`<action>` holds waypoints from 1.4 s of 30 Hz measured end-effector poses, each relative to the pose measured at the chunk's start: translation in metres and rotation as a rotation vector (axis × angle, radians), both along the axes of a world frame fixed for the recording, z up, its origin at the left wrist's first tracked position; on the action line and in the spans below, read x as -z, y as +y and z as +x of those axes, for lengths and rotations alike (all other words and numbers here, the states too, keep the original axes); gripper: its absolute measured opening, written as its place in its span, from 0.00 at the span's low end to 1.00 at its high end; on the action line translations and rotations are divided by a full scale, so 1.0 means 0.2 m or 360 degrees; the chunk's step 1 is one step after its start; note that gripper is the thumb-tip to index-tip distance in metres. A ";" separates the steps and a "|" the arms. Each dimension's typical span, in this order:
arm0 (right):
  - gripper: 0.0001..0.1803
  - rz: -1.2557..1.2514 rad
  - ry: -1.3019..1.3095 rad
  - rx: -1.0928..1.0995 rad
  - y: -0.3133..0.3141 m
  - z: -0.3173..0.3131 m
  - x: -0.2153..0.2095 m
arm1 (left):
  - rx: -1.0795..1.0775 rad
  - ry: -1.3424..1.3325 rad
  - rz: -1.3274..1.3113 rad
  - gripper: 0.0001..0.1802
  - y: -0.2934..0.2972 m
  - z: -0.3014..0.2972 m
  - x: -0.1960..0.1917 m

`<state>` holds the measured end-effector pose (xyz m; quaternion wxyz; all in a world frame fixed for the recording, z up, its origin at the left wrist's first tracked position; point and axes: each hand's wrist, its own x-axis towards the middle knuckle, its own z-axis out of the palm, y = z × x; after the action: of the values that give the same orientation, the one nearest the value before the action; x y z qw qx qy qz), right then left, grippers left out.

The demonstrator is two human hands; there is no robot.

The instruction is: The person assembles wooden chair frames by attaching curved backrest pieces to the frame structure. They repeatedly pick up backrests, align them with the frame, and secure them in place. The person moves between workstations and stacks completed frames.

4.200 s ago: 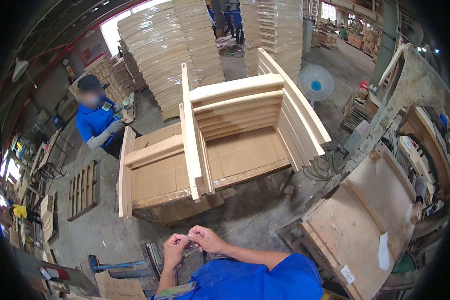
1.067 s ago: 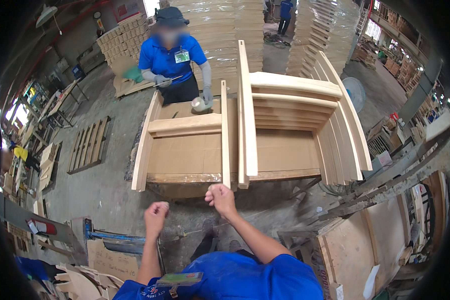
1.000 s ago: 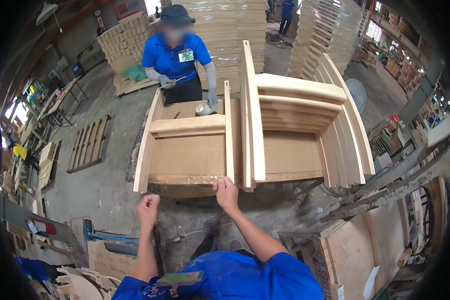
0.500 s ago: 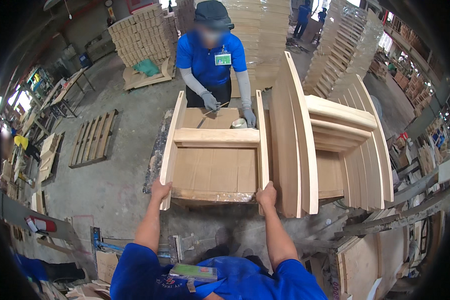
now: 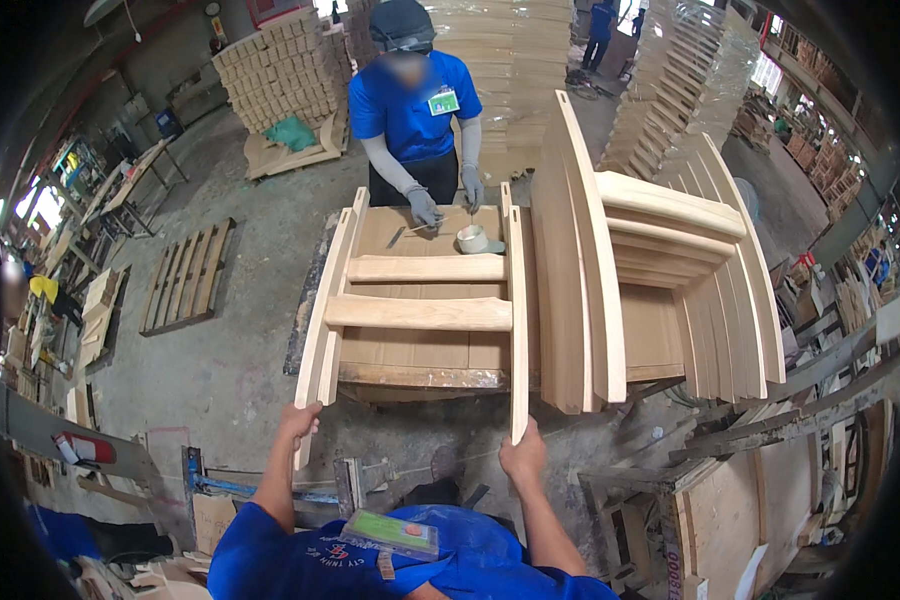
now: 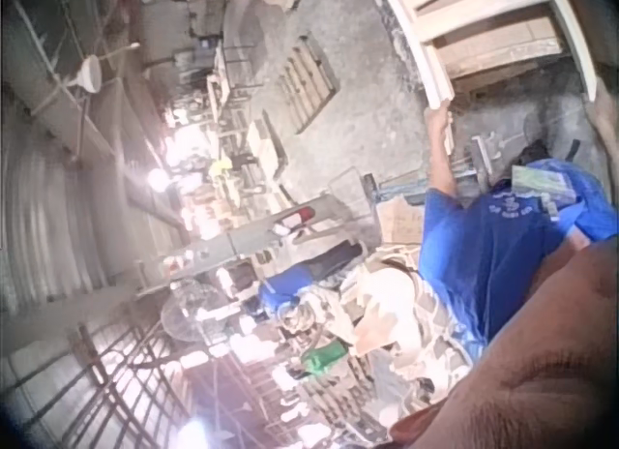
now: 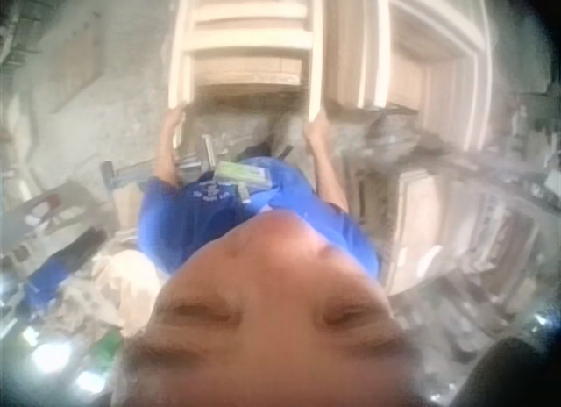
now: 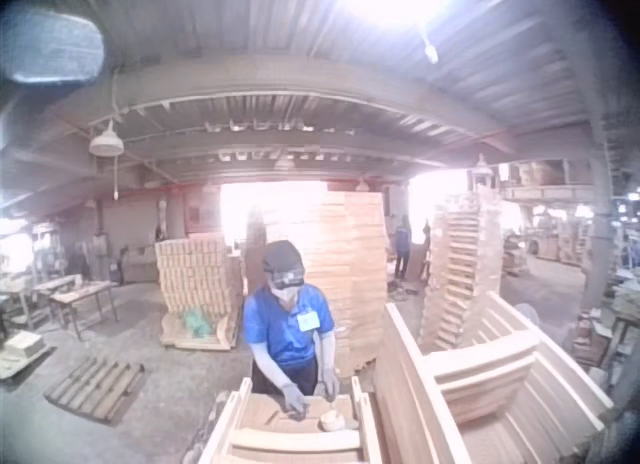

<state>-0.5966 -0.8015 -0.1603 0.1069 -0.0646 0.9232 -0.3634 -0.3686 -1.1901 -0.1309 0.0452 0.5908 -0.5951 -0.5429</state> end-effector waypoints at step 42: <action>0.26 0.0027 0.0055 0.2436 2.56 2.50 -0.09 | 0.2386 0.0652 -0.0101 0.13 2.84 -0.38 -0.08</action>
<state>-0.0960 -0.2895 -0.1428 -0.1886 0.5881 0.7148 -0.3281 -0.4444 -0.6216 -0.1148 -0.2081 -0.0831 -0.8307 -0.5097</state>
